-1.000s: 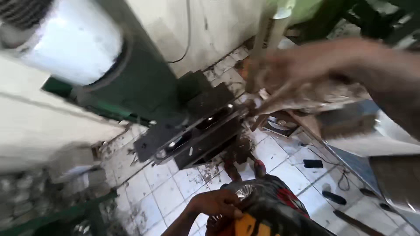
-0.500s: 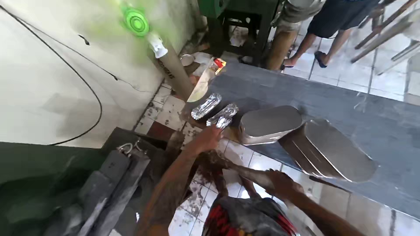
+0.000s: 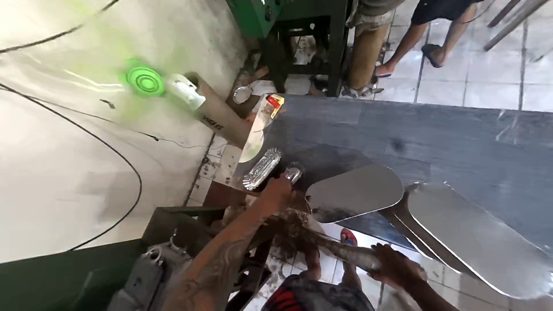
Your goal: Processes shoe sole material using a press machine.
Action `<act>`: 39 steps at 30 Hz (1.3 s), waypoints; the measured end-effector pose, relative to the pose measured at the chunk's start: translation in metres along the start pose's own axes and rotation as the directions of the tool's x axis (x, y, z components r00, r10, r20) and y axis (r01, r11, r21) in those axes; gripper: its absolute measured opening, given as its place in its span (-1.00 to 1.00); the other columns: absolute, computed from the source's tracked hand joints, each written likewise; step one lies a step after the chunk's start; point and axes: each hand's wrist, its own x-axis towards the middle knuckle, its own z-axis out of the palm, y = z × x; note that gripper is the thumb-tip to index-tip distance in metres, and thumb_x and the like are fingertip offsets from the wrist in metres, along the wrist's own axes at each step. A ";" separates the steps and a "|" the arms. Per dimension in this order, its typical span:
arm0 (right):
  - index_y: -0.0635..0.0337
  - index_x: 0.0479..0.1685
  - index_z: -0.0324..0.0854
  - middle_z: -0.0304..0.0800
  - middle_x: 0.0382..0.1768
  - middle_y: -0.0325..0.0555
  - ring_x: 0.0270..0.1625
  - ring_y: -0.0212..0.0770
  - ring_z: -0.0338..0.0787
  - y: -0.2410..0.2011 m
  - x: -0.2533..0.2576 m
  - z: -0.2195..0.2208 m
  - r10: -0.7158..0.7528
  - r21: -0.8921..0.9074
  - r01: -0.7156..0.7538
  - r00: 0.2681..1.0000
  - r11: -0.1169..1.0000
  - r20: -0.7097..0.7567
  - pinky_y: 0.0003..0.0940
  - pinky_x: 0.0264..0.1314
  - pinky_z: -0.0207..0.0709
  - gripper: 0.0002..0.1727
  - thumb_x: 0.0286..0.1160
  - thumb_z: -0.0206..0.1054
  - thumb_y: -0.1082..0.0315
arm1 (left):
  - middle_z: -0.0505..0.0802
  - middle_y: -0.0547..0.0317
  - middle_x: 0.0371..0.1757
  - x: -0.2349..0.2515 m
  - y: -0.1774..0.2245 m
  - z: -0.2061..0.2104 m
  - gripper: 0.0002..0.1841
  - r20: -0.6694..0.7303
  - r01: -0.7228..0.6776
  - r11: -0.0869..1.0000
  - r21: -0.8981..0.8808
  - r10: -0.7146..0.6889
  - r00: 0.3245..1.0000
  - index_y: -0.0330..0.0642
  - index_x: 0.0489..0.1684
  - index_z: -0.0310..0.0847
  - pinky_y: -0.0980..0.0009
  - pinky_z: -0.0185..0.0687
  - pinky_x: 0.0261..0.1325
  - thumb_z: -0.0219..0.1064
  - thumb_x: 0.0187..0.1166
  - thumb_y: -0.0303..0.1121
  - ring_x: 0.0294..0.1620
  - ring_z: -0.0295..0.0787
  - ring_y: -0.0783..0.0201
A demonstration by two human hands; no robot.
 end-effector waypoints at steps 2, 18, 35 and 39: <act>0.02 0.70 0.40 0.50 0.61 0.07 0.62 0.20 0.50 -0.013 -0.014 -0.014 -0.014 -0.009 0.014 1.000 1.000 -0.024 0.29 0.52 0.46 0.13 0.02 0.59 -0.39 | 0.72 -0.21 0.36 -0.004 -0.003 0.001 -0.49 -0.055 0.034 0.996 0.080 -0.029 0.998 -0.20 0.16 0.75 -0.34 0.26 0.55 0.22 0.66 0.09 0.32 0.69 -0.18; 0.34 0.05 0.77 0.88 0.06 0.16 0.22 0.09 0.84 -0.067 -0.203 -0.202 -0.270 -0.212 0.215 0.290 0.953 -0.918 0.12 0.59 0.48 -0.29 0.51 0.34 -0.27 | 0.68 -0.51 0.30 -0.002 -0.055 -0.067 -0.47 -0.439 -0.340 0.933 -0.115 0.259 0.860 -0.43 0.21 0.71 -0.43 0.45 0.39 0.36 0.65 -0.04 0.36 0.62 -0.44; 0.16 0.26 0.74 0.85 0.21 -0.13 0.47 -0.26 0.68 -0.019 -0.179 -0.228 -0.359 0.052 0.551 0.611 0.833 -0.706 0.07 0.92 -0.09 -0.38 0.87 -0.13 -0.09 | 0.80 0.13 -0.17 -0.033 0.130 -0.102 -0.59 0.136 -0.535 0.666 -0.519 0.683 0.718 -0.12 0.39 0.55 0.30 0.69 -0.11 0.38 0.65 -0.17 -0.26 0.72 0.35; 0.12 0.09 0.81 0.90 0.03 -0.22 0.32 -0.33 0.76 -0.019 -0.176 -0.223 -0.326 0.056 0.559 0.559 0.827 -0.763 0.05 0.90 0.02 -0.51 0.79 0.10 -0.05 | 0.84 0.12 -0.15 -0.037 0.128 -0.100 -0.61 0.114 -0.541 0.633 -0.554 0.701 0.704 -0.16 0.38 0.57 0.34 0.72 -0.11 0.38 0.65 -0.24 -0.25 0.76 0.36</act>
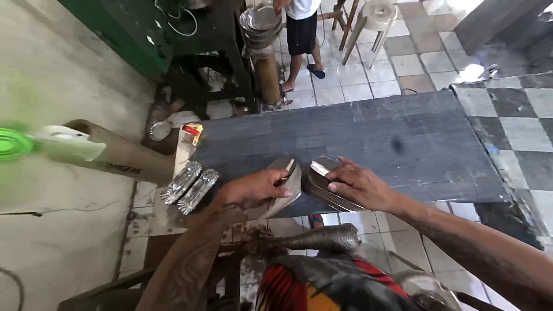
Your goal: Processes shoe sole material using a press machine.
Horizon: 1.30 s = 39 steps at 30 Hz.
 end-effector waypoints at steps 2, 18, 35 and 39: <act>0.13 0.00 0.84 0.91 -0.10 -0.25 0.18 -0.36 0.81 -0.001 -0.002 0.004 -0.005 -0.013 0.004 0.998 1.000 -0.056 0.01 0.86 0.11 -0.59 0.69 0.28 -0.03 | 0.87 0.09 -0.12 0.002 0.002 0.003 -0.61 -0.030 -0.006 1.000 0.030 0.007 1.000 -0.16 0.36 0.58 0.30 0.76 -0.06 0.41 0.62 -0.28 -0.21 0.80 0.32; 0.38 0.20 0.66 0.78 0.18 0.05 0.28 -0.09 0.71 -0.102 -0.040 0.038 -0.059 -0.092 0.020 0.896 0.996 -0.440 -0.14 0.36 0.55 -0.64 0.56 0.08 0.46 | 0.84 0.11 -0.15 -0.088 0.044 0.095 -0.64 -0.669 -0.296 0.936 0.192 0.345 0.659 -0.22 0.14 0.69 0.24 0.75 -0.06 0.02 0.52 -0.49 -0.14 0.80 0.29; 0.41 0.36 0.63 0.74 0.35 0.18 0.45 -0.04 0.70 -0.003 -0.126 0.147 0.183 0.270 -0.277 0.927 0.922 0.326 -0.11 0.59 0.50 -0.59 0.62 0.16 0.44 | 0.80 -0.07 0.09 0.041 -0.135 0.257 -0.68 -0.318 -0.101 0.746 -0.658 -0.155 0.935 -0.40 0.24 0.61 0.28 0.62 0.33 0.06 0.78 -0.36 0.13 0.73 0.25; 0.27 0.46 0.61 0.70 0.35 0.36 0.41 0.34 0.68 0.032 -0.207 0.159 0.233 -0.163 -0.167 0.711 0.972 0.664 0.22 0.63 0.38 -0.56 0.68 0.22 0.29 | 0.69 -0.23 0.47 0.145 -0.202 0.273 -0.35 -0.095 0.419 0.884 -0.207 -0.445 0.891 -0.22 0.53 0.51 -0.34 0.35 0.55 -0.09 0.79 0.14 0.55 0.57 -0.18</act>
